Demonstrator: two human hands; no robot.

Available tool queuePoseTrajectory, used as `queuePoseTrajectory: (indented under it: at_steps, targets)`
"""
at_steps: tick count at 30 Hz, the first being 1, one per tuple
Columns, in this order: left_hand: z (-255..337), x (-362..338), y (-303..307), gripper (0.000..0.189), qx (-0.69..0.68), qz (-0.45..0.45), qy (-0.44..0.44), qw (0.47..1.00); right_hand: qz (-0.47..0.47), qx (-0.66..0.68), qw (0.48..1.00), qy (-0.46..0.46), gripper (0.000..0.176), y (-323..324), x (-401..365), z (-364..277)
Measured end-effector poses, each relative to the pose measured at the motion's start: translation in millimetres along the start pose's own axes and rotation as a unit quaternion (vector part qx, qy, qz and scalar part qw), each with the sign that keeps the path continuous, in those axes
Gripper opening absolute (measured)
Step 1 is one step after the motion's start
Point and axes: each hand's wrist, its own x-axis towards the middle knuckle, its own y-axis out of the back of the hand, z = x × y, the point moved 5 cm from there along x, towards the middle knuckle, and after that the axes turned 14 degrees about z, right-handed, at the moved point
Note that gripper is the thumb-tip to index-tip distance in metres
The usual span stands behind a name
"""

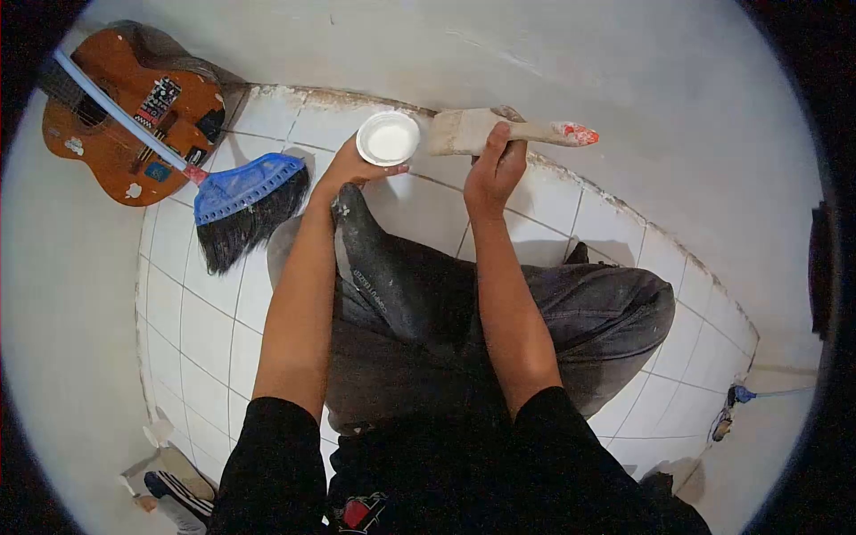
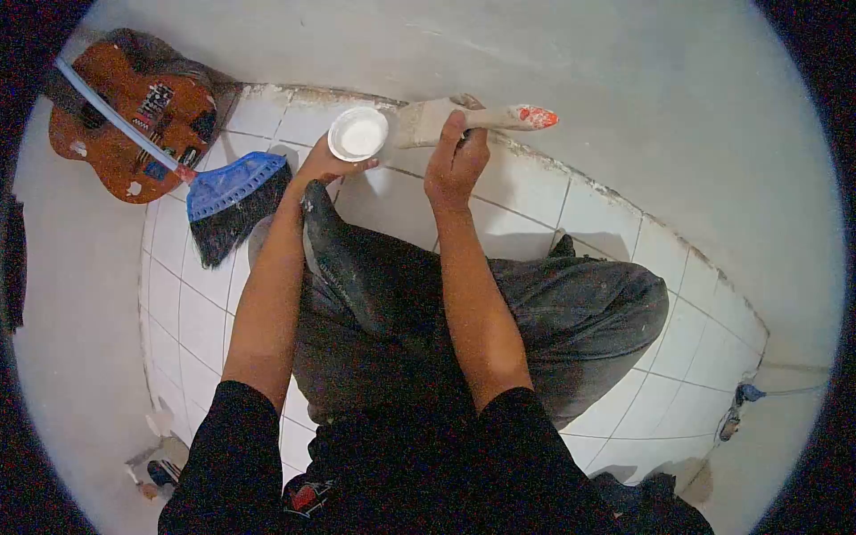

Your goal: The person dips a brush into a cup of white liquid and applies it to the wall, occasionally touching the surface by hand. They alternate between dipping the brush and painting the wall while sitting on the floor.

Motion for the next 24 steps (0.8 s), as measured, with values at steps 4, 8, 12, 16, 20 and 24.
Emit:
queuePoseTrajectory:
  at_steps: [4,8,12,16,20,24]
  targets:
    - [-3.7,5.6,-1.4,0.083,-0.06,0.011,-0.034,0.998,-0.028,-0.007,0.999,-0.021,0.037,-1.3,-3.1,-7.5]
    - [2.0,1.5,-0.7,0.084,-0.068,0.025,-0.027,0.997,-0.035,0.026,0.999,-0.012,0.039,-6.3,-4.8,-12.8]
    - [19.7,-4.8,-2.6,0.079,-0.019,0.029,-0.025,0.999,-0.067,-0.005,0.997,-0.04,0.039,-6.0,-6.6,-2.9]
    - [5.5,-0.2,-3.3,0.079,-0.021,0.033,-0.049,0.998,-0.093,-0.044,0.995,0.012,0.039,-10.2,-9.5,-6.6]
    - [-9.3,1.1,-2.2,0.076,-0.084,0.007,0.038,0.996,-0.106,-0.063,0.992,0.012,0.036,-10.4,-10.6,-10.4]
    - [-21.7,7.0,0.2,0.068,-0.11,0.018,-0.016,0.994,-0.082,-0.053,0.995,0.018,0.034,-8.6,-6.8,-1.7]
